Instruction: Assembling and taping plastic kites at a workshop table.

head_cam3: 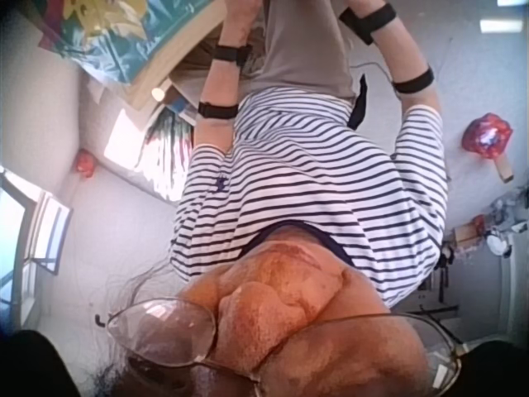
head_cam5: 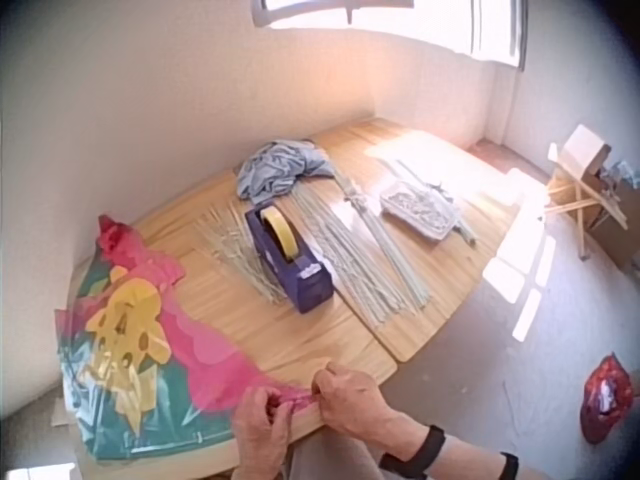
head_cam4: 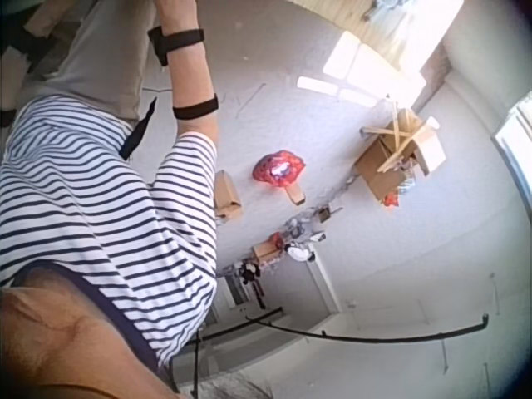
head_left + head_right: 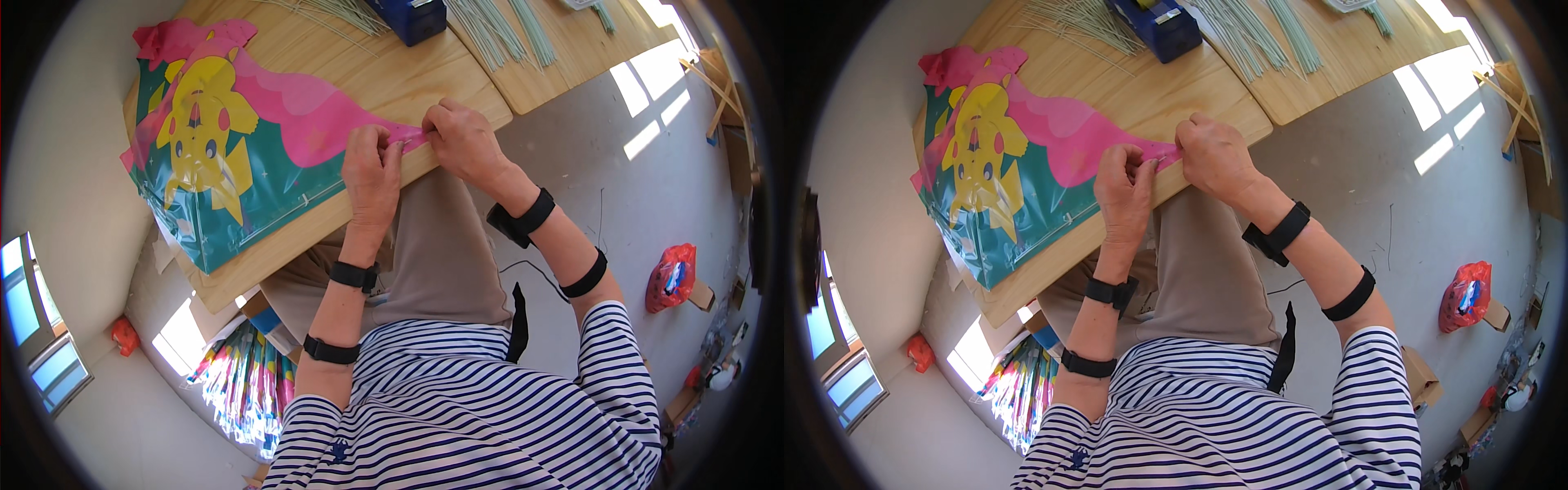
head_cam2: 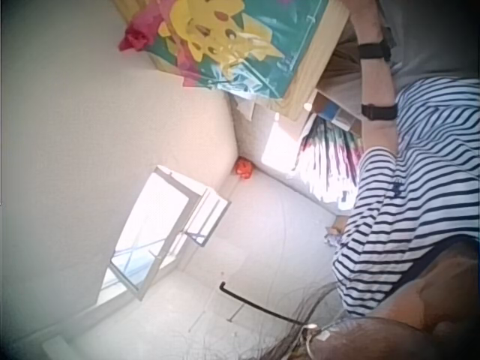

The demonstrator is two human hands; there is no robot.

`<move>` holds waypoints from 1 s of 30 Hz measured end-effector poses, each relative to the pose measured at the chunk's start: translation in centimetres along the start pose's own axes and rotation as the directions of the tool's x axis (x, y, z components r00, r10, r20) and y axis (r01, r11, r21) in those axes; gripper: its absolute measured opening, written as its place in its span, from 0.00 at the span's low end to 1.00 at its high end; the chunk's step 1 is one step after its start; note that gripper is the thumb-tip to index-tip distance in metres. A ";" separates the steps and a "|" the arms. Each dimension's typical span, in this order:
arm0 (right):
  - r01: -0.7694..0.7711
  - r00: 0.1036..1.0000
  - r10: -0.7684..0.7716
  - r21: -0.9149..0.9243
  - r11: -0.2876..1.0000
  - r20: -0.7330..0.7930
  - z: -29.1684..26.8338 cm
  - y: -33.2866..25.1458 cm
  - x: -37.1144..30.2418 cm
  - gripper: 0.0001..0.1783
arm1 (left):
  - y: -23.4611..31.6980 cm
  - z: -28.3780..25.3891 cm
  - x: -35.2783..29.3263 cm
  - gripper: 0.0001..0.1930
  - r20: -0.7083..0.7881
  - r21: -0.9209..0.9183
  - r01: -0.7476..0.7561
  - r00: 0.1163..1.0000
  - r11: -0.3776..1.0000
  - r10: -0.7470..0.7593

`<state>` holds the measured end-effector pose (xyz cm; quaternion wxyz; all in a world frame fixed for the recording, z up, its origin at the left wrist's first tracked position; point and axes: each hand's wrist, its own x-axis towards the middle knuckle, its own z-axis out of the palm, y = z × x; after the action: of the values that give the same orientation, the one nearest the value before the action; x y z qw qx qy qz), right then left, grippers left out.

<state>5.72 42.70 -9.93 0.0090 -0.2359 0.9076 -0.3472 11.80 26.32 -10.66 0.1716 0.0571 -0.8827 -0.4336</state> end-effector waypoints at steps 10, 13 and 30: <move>-0.132 0.991 0.132 0.076 0.988 0.009 -0.4 -0.9 0.8 0.08 | 0.0 -0.1 0.4 0.11 0.017 0.008 0.039 0.999 0.999 -0.039; -0.154 0.988 0.155 0.060 0.986 -0.011 0.1 -1.3 0.7 0.08 | 0.0 -0.2 0.5 0.11 0.022 0.006 0.039 0.999 0.999 -0.039; -0.023 0.990 0.024 0.006 1.000 -0.141 1.3 -1.3 0.7 0.04 | 0.6 -0.1 1.2 0.13 0.054 0.071 0.153 0.986 0.986 -0.157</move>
<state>5.91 40.75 -10.01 -0.0505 -0.2002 0.9078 -0.3650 10.77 26.29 -9.80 0.1093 0.1184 -0.8943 -0.4175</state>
